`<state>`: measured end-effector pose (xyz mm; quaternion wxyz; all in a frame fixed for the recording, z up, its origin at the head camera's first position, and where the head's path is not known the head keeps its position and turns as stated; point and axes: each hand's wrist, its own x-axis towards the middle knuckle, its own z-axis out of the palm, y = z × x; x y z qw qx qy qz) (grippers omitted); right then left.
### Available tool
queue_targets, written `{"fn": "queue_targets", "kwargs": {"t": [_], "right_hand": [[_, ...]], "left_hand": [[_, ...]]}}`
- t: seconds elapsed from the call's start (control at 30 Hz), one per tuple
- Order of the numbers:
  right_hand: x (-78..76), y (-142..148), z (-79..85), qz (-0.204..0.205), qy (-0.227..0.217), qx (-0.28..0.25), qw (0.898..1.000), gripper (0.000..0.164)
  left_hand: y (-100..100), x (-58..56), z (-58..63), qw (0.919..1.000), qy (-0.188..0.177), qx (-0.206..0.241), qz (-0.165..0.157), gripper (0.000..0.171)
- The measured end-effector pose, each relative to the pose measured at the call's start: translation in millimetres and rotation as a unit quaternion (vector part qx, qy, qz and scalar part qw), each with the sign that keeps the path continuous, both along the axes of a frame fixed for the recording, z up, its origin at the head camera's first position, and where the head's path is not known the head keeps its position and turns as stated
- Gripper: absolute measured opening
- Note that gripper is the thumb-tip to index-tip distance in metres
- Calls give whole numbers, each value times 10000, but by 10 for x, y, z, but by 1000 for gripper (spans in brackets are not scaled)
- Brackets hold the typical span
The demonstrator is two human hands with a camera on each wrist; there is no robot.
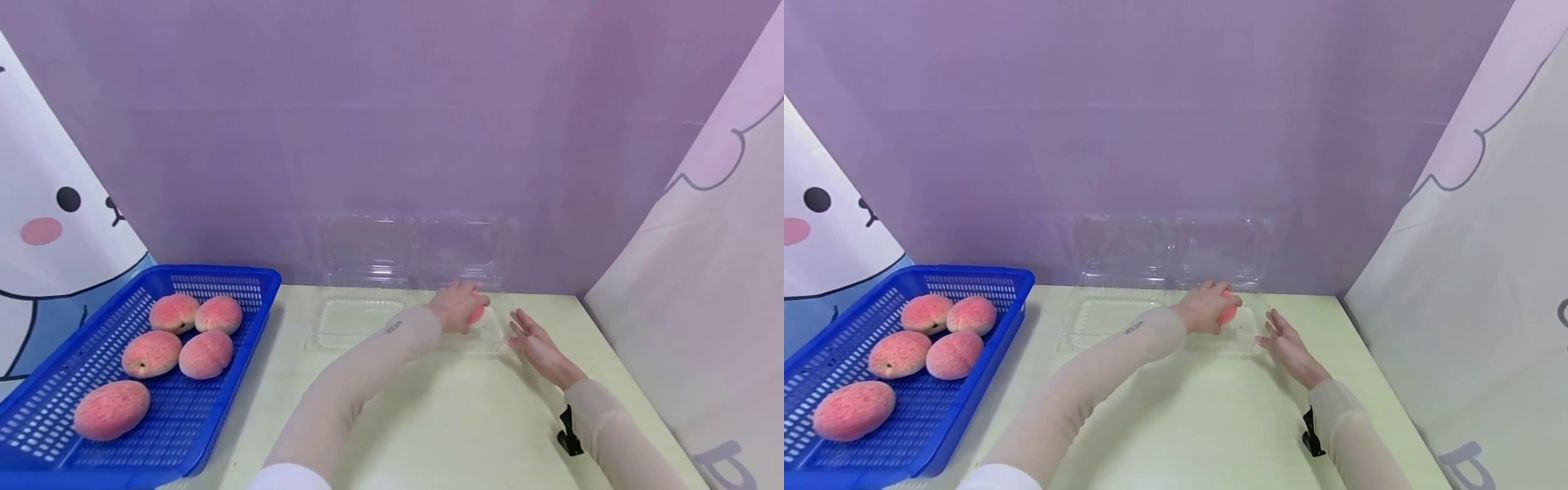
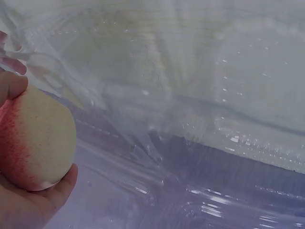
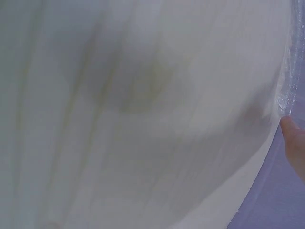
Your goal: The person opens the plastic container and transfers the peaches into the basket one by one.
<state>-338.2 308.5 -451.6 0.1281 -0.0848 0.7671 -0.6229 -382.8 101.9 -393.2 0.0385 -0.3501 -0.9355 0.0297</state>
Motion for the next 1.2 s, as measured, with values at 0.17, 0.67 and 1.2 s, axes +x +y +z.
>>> {"fn": "queue_targets", "kwargs": {"t": [0.17, 0.67, 1.2], "right_hand": [[19, -4, -7, 37, 1, -74, 10000, 77], [14, 20, -57, 45, 69, -246, 9997, 79], [12, 40, -15, 156, 155, -28, 9998, 83]], "left_hand": [[-98, 65, 56, 9998, -116, 172, 63, 70], [-433, 272, 239, 9984, 40, 556, 100, 69], [-920, 589, 350, 9969, 260, 738, -49, 60]]}}
